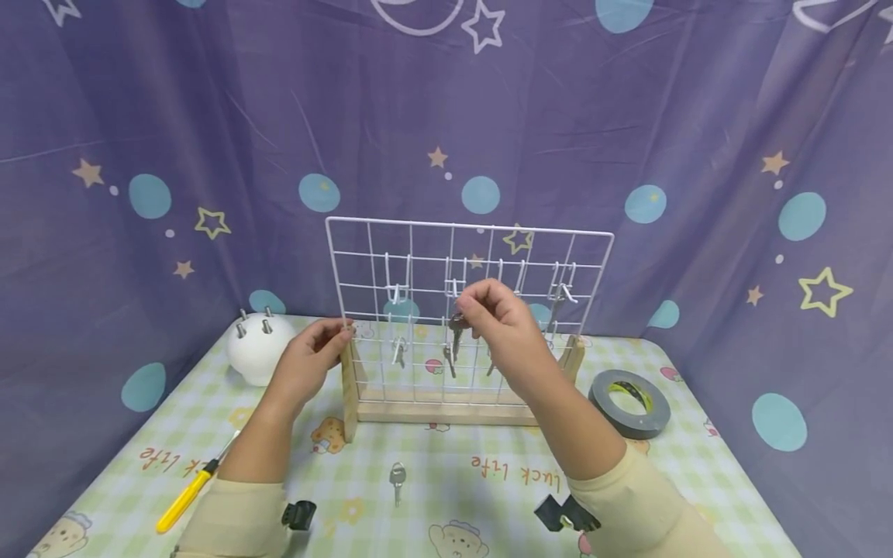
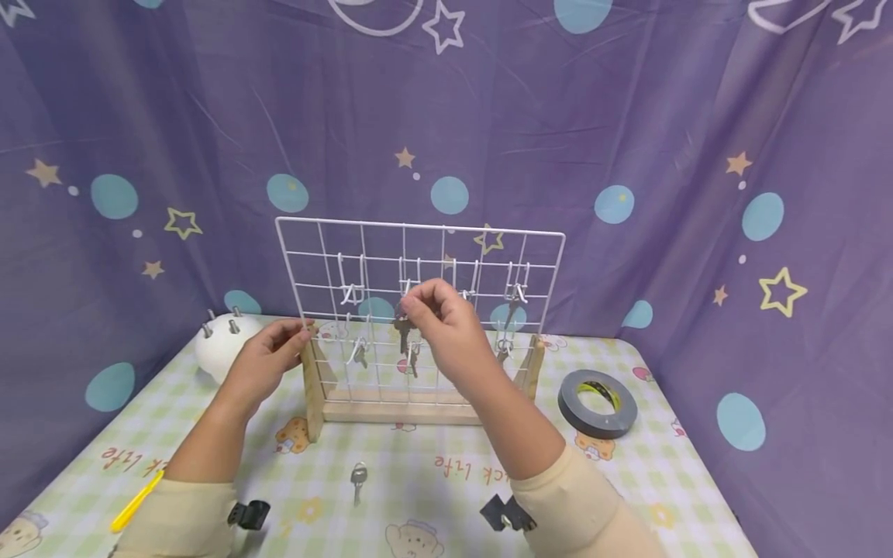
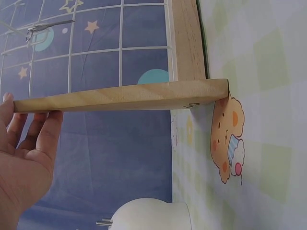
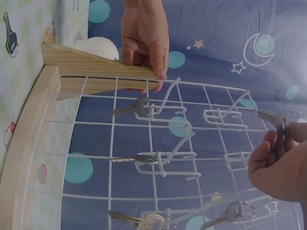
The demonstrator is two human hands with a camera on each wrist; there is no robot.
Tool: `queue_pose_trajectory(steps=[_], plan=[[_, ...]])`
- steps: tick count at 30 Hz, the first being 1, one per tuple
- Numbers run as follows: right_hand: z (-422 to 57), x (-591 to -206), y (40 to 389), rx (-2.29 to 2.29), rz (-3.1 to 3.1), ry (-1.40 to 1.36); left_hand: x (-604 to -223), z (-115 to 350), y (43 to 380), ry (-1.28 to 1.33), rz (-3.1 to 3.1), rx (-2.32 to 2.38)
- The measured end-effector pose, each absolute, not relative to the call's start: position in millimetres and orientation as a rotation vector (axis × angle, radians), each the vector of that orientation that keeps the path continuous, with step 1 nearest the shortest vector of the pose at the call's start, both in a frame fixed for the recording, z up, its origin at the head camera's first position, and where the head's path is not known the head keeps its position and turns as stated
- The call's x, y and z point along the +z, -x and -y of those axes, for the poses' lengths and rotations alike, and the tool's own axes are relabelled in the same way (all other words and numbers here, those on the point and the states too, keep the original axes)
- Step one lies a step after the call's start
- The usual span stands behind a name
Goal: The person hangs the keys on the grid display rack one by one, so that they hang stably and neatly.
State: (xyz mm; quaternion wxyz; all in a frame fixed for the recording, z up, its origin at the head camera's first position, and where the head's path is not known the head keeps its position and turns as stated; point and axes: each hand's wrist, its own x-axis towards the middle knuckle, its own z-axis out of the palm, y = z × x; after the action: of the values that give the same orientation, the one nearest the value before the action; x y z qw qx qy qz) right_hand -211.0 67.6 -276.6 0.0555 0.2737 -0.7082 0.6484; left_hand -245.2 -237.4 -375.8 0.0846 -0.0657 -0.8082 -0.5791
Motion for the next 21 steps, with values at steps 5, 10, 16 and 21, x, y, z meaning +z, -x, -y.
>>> queue_pose_trajectory(steps=[5,10,16,21], plan=[[-59.8,-277.1,217.4,2.042,2.101,-0.716,-377.6,237.9,245.9,0.201,2.404,-1.721],[-52.1,-277.1,218.9,2.028,2.071,-0.624,-379.0,238.6,247.9,0.205,2.400,-1.715],[-47.0,-280.8,223.1,1.961,2.065,-0.588,-379.8,239.3,249.5,0.201,2.413,-1.689],[-46.4,-286.2,228.0,1.979,2.098,-0.547,-380.0,239.5,249.4,0.198,2.410,-1.690]])
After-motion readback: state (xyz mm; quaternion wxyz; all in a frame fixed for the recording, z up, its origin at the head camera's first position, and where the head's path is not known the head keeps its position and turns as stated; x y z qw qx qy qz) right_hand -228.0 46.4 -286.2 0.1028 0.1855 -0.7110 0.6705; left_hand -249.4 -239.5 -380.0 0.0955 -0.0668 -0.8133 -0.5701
